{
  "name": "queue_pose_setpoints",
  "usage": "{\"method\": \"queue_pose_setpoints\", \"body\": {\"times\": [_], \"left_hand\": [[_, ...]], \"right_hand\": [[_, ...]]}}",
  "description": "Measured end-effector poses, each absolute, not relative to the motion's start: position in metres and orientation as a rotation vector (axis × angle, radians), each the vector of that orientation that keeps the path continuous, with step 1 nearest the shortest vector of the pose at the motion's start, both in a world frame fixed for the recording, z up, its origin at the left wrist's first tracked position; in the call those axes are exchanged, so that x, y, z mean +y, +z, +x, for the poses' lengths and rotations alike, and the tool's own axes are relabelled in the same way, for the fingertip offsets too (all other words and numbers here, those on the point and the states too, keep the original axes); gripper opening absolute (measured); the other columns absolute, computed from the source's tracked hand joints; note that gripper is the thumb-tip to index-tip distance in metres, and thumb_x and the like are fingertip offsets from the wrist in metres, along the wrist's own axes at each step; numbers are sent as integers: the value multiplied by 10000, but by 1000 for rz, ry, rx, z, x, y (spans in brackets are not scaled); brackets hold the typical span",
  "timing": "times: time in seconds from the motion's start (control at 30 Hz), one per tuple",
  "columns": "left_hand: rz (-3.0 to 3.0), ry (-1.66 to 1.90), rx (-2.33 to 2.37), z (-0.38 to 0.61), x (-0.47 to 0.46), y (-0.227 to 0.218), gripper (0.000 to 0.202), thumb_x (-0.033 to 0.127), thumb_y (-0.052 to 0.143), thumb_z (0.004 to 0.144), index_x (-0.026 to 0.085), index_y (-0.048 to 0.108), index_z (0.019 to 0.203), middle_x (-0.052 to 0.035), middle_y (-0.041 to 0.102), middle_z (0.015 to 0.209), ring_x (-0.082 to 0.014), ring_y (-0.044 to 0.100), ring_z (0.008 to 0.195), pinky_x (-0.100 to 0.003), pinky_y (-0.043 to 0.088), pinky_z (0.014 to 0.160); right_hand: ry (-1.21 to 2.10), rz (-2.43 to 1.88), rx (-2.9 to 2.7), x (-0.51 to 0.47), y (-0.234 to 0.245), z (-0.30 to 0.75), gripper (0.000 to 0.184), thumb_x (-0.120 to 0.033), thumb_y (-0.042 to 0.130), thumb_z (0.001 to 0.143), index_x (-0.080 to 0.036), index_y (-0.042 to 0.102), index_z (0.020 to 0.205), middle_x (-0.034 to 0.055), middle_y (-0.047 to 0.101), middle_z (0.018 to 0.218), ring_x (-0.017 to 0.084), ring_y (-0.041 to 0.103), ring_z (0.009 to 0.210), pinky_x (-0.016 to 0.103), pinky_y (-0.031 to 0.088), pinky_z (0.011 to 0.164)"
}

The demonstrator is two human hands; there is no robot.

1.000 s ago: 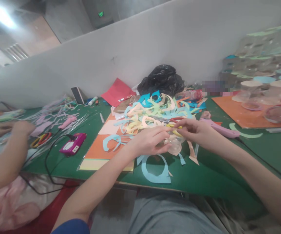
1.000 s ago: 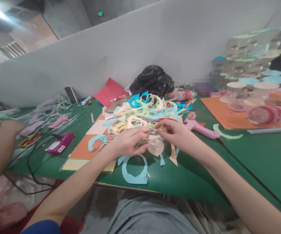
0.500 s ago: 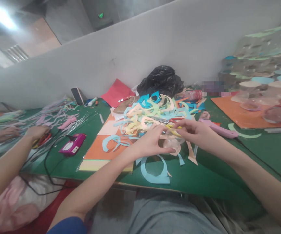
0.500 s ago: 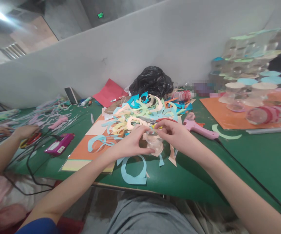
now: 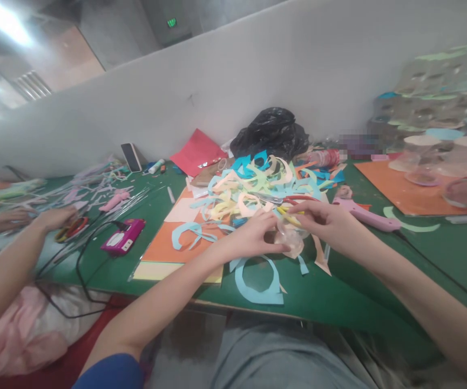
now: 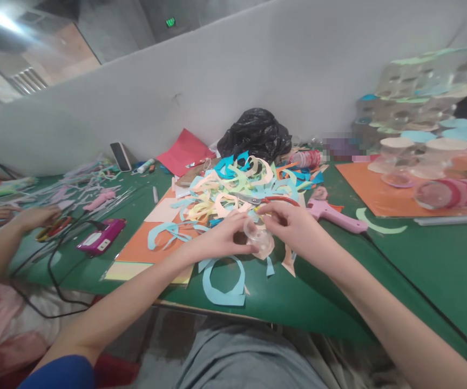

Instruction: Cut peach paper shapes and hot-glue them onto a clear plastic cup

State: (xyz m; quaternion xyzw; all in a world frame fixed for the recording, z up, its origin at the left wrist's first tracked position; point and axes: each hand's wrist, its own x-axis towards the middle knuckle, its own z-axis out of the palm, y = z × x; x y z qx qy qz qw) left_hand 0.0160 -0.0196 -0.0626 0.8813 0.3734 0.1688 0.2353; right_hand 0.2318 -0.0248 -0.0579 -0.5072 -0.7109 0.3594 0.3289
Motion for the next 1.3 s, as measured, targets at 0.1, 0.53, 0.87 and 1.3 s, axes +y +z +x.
{"method": "queue_pose_setpoints", "body": {"times": [0.1, 0.53, 0.87, 1.3], "left_hand": [[2422, 476, 1010, 16, -19, -64, 346, 520, 652, 818, 194, 553, 880, -35, 538, 892, -217, 471, 946, -347, 391, 859], [2397, 469, 992, 18, -19, -61, 324, 492, 665, 809, 194, 543, 847, -18, 525, 820, -205, 481, 899, -325, 391, 802], [2426, 488, 956, 19, -18, -63, 343, 516, 650, 815, 187, 580, 884, -38, 545, 876, -213, 482, 909, -336, 393, 826], [2460, 504, 933, 20, -17, -65, 343, 512, 648, 812, 183, 552, 818, -30, 555, 845, -191, 505, 854, -325, 390, 821]], "right_hand": [[917, -1337, -1827, -27, -57, 230, 373, -481, 569, 820, -213, 721, 1029, -12, 539, 658, 127, 437, 568, 258, 334, 505], [886, -1338, -1797, -32, -63, 229, 342, -452, 524, 835, -206, 660, 1031, -63, 367, 574, 116, 347, 505, 252, 291, 488], [886, -1357, -1733, -34, -58, 223, 315, -433, 565, 781, -192, 660, 959, -72, 371, 536, 115, 356, 470, 249, 311, 465], [820, -1336, -1787, -34, -62, 225, 279, -431, 575, 807, -202, 656, 945, -66, 366, 540, 121, 372, 487, 244, 313, 468]]}}
